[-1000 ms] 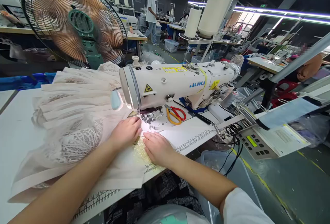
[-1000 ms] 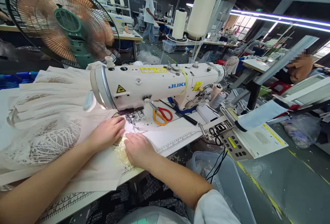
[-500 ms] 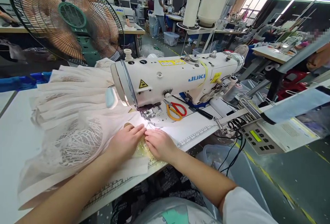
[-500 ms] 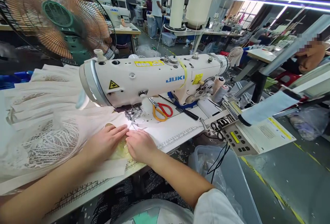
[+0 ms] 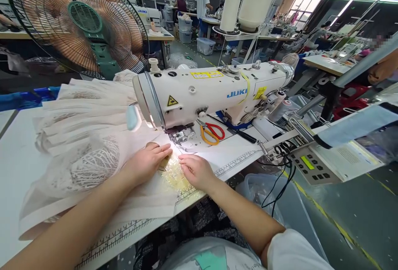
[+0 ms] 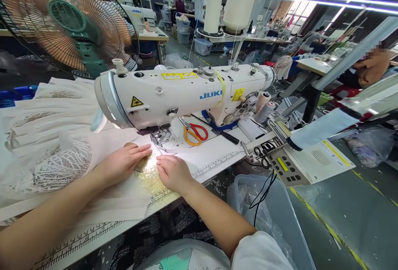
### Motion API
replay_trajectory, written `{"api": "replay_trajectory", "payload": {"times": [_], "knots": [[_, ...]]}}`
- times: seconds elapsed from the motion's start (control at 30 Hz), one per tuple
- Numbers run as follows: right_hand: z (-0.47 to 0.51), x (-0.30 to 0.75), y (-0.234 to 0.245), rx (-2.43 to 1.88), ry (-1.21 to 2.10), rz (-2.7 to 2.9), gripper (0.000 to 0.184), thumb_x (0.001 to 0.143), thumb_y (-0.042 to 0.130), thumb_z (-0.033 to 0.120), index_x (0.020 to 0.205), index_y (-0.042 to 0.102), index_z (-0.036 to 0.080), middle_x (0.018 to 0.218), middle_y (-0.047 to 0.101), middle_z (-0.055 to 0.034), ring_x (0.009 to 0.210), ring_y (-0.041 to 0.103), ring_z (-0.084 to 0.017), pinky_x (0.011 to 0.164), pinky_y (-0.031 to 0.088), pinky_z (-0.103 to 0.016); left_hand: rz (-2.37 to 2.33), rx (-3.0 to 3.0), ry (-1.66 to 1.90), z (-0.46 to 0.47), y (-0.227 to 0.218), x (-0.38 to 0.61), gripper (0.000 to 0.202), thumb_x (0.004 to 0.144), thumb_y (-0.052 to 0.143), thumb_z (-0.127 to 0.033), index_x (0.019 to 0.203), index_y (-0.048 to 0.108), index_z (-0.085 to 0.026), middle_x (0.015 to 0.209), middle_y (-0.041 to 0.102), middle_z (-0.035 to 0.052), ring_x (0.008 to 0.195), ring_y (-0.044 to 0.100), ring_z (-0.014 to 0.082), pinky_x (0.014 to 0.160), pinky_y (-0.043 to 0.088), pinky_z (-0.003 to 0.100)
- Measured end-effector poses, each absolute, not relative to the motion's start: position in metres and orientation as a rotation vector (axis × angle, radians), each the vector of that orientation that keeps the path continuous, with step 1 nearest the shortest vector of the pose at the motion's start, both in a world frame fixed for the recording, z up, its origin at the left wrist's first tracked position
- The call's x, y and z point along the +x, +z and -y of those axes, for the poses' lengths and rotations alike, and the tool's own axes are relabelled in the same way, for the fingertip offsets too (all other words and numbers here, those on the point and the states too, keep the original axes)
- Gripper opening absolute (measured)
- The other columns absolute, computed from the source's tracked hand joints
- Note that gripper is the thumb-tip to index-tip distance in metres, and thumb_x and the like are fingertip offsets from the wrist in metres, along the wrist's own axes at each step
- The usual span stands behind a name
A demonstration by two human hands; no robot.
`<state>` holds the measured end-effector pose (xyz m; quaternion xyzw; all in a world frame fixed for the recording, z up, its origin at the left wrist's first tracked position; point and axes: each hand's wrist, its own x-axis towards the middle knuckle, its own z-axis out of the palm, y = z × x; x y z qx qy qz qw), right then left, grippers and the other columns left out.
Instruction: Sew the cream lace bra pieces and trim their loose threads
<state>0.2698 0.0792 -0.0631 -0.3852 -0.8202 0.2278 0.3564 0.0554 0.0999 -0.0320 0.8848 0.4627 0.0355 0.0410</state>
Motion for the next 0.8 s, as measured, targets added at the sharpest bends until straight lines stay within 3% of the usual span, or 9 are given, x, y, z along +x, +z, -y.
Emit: {"api": "replay_trajectory", "payload": {"times": [0.33, 0.57, 0.67, 0.8], "knots": [[-0.082, 0.269, -0.063, -1.001, 0.624, 2.119, 0.021, 0.084, 0.049, 0.016, 0.087, 0.07, 0.018, 0.105, 0.073, -0.0074, 0.1, 0.066, -0.018, 0.089, 0.052, -0.031, -1.551, 2.726, 0.064, -0.113, -0.022, 0.053, 0.048, 0.085, 0.03, -0.011, 0.119, 0.064, -0.018, 0.127, 0.063, 0.0081, 0.102, 0.058, 0.0249, 0.086, 0.05, 0.037], [-0.065, 0.258, -0.055, -0.859, 0.381, 2.216, 0.018, 0.085, 0.05, 0.019, 0.088, 0.067, 0.015, 0.098, 0.071, -0.0097, 0.093, 0.064, -0.019, 0.085, 0.051, -0.033, -1.593, 2.774, 0.055, -0.115, -0.024, 0.053, 0.043, 0.086, 0.033, -0.015, 0.114, 0.066, -0.017, 0.127, 0.062, 0.0117, 0.105, 0.058, 0.0277, 0.089, 0.049, 0.041], [-0.038, 0.238, -0.051, -0.657, 0.338, 2.433, 0.022, 0.086, 0.056, 0.034, 0.093, 0.065, 0.016, 0.092, 0.068, -0.0077, 0.084, 0.061, -0.02, 0.077, 0.051, -0.034, -1.623, 2.781, 0.026, -0.109, -0.023, 0.053, 0.043, 0.085, 0.033, -0.013, 0.113, 0.066, -0.012, 0.126, 0.062, 0.0149, 0.113, 0.056, 0.0293, 0.094, 0.049, 0.042], [-0.01, 0.22, -0.046, -0.618, 0.273, 2.728, 0.05, 0.074, 0.067, 0.058, 0.101, 0.062, 0.016, 0.097, 0.063, -0.0091, 0.084, 0.058, -0.024, 0.069, 0.051, -0.035, -1.674, 2.784, -0.03, -0.084, -0.013, 0.046, 0.044, 0.085, 0.032, -0.013, 0.114, 0.064, -0.007, 0.128, 0.06, 0.019, 0.119, 0.054, 0.0317, 0.097, 0.047, 0.046]]}}
